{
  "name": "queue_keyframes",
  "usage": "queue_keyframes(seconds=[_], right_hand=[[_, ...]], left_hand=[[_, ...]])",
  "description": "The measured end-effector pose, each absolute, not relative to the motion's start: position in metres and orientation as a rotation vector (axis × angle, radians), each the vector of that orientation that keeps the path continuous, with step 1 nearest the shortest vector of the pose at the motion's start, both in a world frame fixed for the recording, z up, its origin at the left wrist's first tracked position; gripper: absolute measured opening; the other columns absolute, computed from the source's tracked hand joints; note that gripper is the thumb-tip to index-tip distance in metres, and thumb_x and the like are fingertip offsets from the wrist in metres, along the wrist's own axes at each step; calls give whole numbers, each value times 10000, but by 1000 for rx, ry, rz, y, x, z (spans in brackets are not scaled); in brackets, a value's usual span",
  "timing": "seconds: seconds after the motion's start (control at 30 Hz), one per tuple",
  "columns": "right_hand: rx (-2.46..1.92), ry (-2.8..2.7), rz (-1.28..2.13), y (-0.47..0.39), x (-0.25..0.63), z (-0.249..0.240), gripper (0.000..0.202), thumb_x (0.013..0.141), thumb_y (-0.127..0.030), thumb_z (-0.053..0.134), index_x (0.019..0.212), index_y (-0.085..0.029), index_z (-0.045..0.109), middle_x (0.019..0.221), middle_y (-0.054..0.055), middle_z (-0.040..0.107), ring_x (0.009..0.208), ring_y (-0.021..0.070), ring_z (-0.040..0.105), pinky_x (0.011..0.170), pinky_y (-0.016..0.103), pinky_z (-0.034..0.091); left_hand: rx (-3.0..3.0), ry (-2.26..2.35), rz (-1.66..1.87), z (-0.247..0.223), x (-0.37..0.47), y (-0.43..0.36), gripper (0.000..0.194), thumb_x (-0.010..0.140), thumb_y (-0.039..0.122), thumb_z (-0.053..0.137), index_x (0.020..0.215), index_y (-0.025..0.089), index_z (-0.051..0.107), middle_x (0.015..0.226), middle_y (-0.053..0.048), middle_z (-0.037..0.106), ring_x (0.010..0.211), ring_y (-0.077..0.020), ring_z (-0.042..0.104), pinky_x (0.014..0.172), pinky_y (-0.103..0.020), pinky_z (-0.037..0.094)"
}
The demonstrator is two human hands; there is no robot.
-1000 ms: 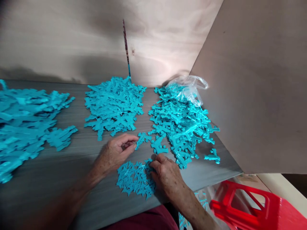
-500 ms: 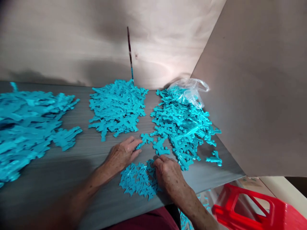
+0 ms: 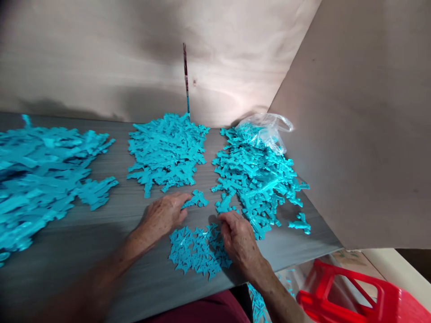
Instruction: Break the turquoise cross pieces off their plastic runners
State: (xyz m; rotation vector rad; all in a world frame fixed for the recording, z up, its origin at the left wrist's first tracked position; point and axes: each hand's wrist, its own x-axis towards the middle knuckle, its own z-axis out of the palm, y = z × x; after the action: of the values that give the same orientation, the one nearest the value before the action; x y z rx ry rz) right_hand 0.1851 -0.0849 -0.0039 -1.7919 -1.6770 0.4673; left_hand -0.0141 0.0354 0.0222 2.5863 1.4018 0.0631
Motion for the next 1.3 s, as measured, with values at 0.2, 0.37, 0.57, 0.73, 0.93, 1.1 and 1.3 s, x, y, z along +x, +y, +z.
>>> queue_keyframes(seconds=[0.2,0.37,0.57,0.73,0.93,1.1,1.3], right_hand=[[-1584,-1163,962,-72,187,0,182,838,-346,589,892,-190,665,656,-18,605,537,119,508,507,241,422],[-1450,-1023,1092,-51,190,12,201,750,-358,694,838,-179,676,574,-44,585,503,100,509,504,230,401],[-1320,-1062,1187,-22,189,24,238,701,-358,743,841,-173,695,593,-36,616,522,105,551,531,244,435],[-1384,-1079,1106,-9,188,23,212,683,-316,721,850,-185,720,627,-35,635,519,100,535,525,244,444],[-1468,-1027,917,-4,211,21,190,696,-307,677,820,-170,721,546,-45,572,470,99,467,464,234,371],[-1444,-922,754,0,236,23,171,694,-290,672,822,-178,683,594,-34,602,546,118,527,561,260,429],[-1428,-879,757,4,246,15,132,681,-275,643,763,-175,671,636,-3,654,529,123,558,546,265,434]], left_hand=[[2645,1274,193,37,-26,28,271,857,197,578,1099,253,686,1033,-69,685,848,-228,680,695,-305,499],[2564,910,107,33,-16,5,194,864,245,628,1037,262,713,980,-44,680,867,-215,671,764,-315,518],[2638,873,-38,27,-4,-6,147,870,213,627,975,224,729,994,-86,683,993,-281,647,855,-417,515],[2586,872,-48,25,-3,-6,204,895,180,575,997,236,743,1002,-89,706,970,-281,667,870,-445,508],[2487,862,159,24,-10,1,155,901,244,600,948,241,747,877,-37,697,838,-202,670,765,-311,511],[2471,1022,339,30,-4,17,165,908,185,576,985,217,718,966,-43,678,896,-191,647,778,-301,490],[2690,1030,308,24,30,28,163,874,211,635,1031,216,678,1058,-67,671,1048,-269,588,882,-398,459]])
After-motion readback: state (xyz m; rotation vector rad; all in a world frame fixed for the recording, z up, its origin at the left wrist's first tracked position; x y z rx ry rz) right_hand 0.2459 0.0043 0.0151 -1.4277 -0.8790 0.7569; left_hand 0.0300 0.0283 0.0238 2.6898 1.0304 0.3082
